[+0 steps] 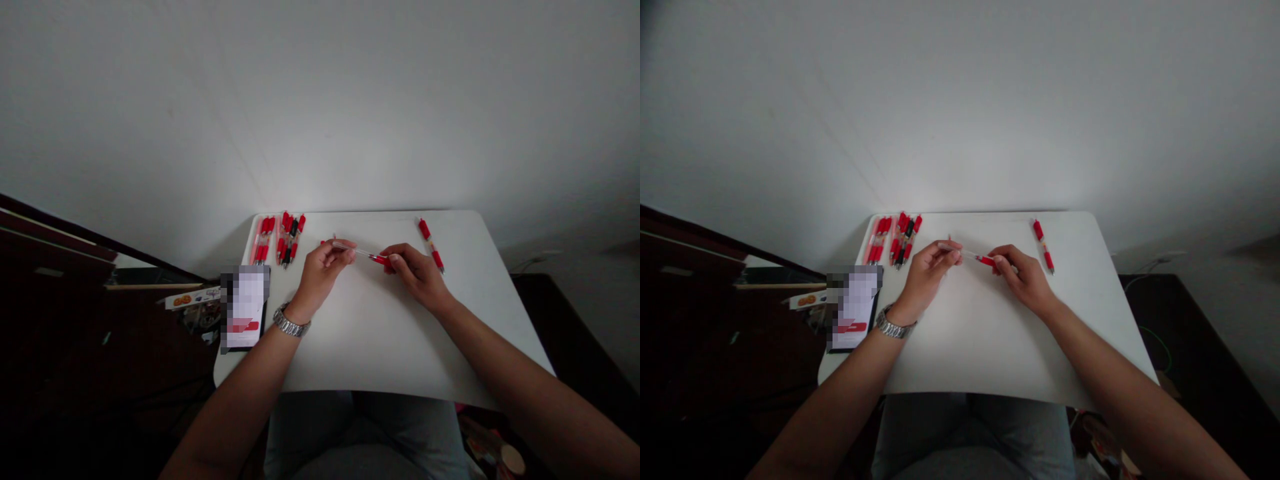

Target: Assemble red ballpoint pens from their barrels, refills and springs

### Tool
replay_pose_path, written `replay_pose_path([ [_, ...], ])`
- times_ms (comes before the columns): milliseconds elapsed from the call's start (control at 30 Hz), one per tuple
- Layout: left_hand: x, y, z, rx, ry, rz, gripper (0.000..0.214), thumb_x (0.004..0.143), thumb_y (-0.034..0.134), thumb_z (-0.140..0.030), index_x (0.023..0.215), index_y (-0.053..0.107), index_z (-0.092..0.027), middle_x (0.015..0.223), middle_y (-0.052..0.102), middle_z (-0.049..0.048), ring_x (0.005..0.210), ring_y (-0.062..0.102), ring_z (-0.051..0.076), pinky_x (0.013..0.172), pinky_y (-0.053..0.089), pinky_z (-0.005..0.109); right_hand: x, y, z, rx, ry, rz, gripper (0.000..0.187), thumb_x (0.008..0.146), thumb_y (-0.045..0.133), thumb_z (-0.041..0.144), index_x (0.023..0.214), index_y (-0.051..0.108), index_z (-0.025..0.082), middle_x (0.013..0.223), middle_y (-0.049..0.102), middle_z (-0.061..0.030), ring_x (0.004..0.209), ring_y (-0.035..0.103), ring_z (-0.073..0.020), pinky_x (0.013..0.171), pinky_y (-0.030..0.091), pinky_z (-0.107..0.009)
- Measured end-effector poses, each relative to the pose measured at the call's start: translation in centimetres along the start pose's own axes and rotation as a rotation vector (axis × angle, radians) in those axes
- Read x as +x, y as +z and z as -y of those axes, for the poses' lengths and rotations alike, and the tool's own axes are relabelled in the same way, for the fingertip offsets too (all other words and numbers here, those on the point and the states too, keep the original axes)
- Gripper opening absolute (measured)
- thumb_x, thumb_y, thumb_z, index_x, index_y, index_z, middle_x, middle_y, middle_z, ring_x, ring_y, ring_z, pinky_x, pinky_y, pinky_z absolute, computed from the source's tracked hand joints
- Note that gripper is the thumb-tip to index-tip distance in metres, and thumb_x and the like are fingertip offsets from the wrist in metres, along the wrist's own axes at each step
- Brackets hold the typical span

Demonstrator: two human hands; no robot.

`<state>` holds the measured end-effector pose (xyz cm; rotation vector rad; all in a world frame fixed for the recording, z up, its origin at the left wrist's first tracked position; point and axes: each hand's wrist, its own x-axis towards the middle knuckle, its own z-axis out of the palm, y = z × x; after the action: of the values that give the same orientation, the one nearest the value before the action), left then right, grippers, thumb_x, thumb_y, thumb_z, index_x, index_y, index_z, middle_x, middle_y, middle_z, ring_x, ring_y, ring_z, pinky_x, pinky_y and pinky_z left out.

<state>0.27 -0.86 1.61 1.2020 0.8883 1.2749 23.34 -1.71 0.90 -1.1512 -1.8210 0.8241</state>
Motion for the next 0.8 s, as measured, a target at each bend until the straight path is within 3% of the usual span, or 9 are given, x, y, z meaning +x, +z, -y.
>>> replay_pose_path([
  [100, 0.2, -0.2, 0.1, 0.026, 0.021, -0.020, 0.026, 0.087, 0.078, -0.039, 0.103, 0.074, -0.018, 0.093, 0.070, 0.0036, 0.083, 0.064, 0.012, 0.082, 0.053, 0.026, 0.0, 0.3, -0.4, 0.009, -0.045, -0.032, 0.030, 0.097, 0.064, 0.046, 0.116, 0.062, 0.022, 0.091, 0.070, -0.0052, 0.078, 0.067, -0.0179, 0.072, 0.055, -0.032],
  [233, 0.1, -0.1, 0.0, 0.036, 0.025, -0.032, 0.027, 0.088, 0.077, -0.040, 0.103, 0.074, -0.018, 0.093, 0.070, 0.0042, 0.082, 0.064, 0.013, 0.081, 0.053, 0.026, 0.1, 0.5, -0.9, -0.035, -0.067, -0.090, 0.029, 0.092, 0.072, 0.041, 0.113, 0.063, 0.024, 0.089, 0.066, -0.0029, 0.072, 0.062, -0.0159, 0.066, 0.053, -0.030],
  [433, 0.1, -0.1, 0.1, 0.024, 0.012, -0.028, 0.028, 0.088, 0.077, -0.040, 0.105, 0.074, -0.018, 0.098, 0.071, 0.0054, 0.084, 0.065, 0.013, 0.082, 0.053, 0.026, 0.2, 0.3, -0.7, -0.082, -0.062, -0.089, 0.021, 0.096, 0.067, 0.041, 0.103, 0.066, 0.022, 0.087, 0.066, -0.0039, 0.071, 0.060, -0.0163, 0.065, 0.051, -0.031],
  [533, 0.1, -0.1, 0.3, 0.014, 0.006, -0.015, 0.027, 0.088, 0.077, -0.039, 0.105, 0.075, -0.019, 0.098, 0.071, 0.0051, 0.086, 0.066, 0.013, 0.085, 0.053, 0.026, 0.3, 0.0, -0.4, -0.101, -0.067, -0.054, 0.025, 0.100, 0.060, 0.044, 0.102, 0.067, 0.020, 0.084, 0.067, -0.0043, 0.070, 0.061, -0.0165, 0.065, 0.049, -0.031],
  [700, 0.0, -0.1, 0.3, -0.014, -0.015, 0.022, 0.024, 0.086, 0.079, -0.037, 0.103, 0.075, -0.019, 0.098, 0.071, 0.0044, 0.086, 0.066, 0.012, 0.085, 0.053, 0.026, 0.3, -0.4, 0.2, -0.138, -0.082, -0.020, 0.043, 0.107, 0.044, 0.046, 0.076, 0.060, 0.021, 0.066, 0.058, -0.0015, 0.061, 0.055, -0.0152, 0.059, 0.042, -0.031],
  [800, 0.0, 0.0, 0.2, 0.004, -0.002, 0.006, 0.024, 0.086, 0.079, -0.037, 0.103, 0.075, -0.019, 0.096, 0.071, 0.0043, 0.086, 0.066, 0.013, 0.084, 0.053, 0.026, 0.2, -0.3, 0.1, -0.086, -0.063, -0.024, 0.041, 0.107, 0.042, 0.047, 0.083, 0.063, 0.021, 0.069, 0.060, -0.0020, 0.062, 0.056, -0.0154, 0.061, 0.045, -0.032],
])
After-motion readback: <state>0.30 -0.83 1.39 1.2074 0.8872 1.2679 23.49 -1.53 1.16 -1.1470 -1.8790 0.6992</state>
